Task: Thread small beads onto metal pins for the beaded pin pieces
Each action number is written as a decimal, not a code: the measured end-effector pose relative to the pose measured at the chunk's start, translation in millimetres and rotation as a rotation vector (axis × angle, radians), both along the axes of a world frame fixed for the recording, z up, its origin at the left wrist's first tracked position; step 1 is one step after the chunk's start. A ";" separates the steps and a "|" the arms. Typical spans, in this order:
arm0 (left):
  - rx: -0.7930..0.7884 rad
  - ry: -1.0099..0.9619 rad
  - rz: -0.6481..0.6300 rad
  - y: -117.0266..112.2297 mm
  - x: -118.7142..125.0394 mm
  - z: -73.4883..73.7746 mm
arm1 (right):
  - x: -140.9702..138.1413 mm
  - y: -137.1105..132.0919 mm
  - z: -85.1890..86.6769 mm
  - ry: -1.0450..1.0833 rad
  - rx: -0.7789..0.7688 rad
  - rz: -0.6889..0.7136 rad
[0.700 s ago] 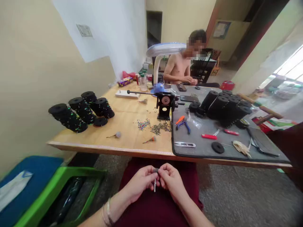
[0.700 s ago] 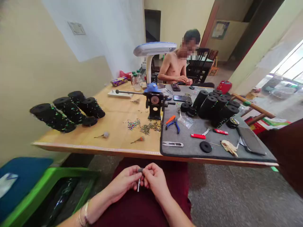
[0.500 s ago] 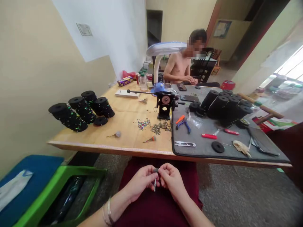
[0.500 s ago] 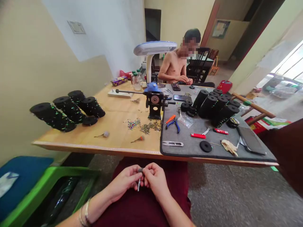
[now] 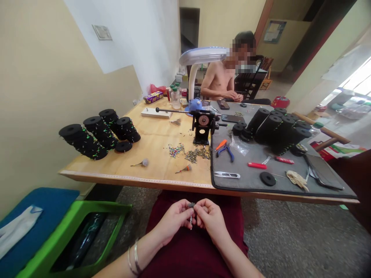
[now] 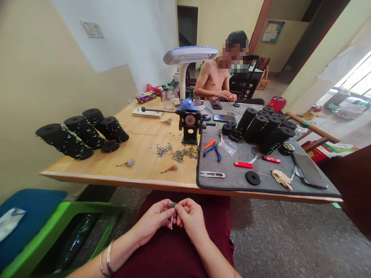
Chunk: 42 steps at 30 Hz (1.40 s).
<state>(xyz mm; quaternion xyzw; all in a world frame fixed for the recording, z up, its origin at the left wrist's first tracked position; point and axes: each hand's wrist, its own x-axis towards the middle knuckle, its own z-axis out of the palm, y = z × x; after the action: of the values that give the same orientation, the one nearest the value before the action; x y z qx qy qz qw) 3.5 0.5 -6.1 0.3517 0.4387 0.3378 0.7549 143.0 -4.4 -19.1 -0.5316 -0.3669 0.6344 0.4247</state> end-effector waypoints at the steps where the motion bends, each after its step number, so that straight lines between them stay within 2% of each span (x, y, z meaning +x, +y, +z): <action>1: 0.004 0.008 0.002 0.0 0.5 0.4 | -0.3 0.0 -0.3 -0.003 0.009 0.004; 7: 0.068 0.063 0.022 -0.6 1.7 1.8 | -3.0 1.4 -2.3 -0.035 0.048 -0.003; 16: -0.012 -0.069 0.041 -1.1 1.0 1.2 | -2.8 1.2 -1.2 -0.011 0.007 0.004; 22: 0.008 -0.037 0.031 -1.6 -0.4 -4.5 | -1.5 0.9 -2.0 -0.001 -0.014 0.017; 27: 0.001 0.004 0.093 0.0 -1.1 -9.2 | 2.5 -2.3 -0.4 0.010 -0.052 0.040; 42: -0.001 0.027 0.083 2.1 -0.9 -8.0 | 3.0 -6.6 -0.7 0.144 -0.074 0.219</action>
<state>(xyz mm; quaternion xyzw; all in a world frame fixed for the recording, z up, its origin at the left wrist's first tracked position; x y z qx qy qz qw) 2.6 2.6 -14.1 0.3374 0.4633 0.3640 0.7341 146.0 -11.0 -19.8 -0.4569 -0.3676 0.7266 0.3580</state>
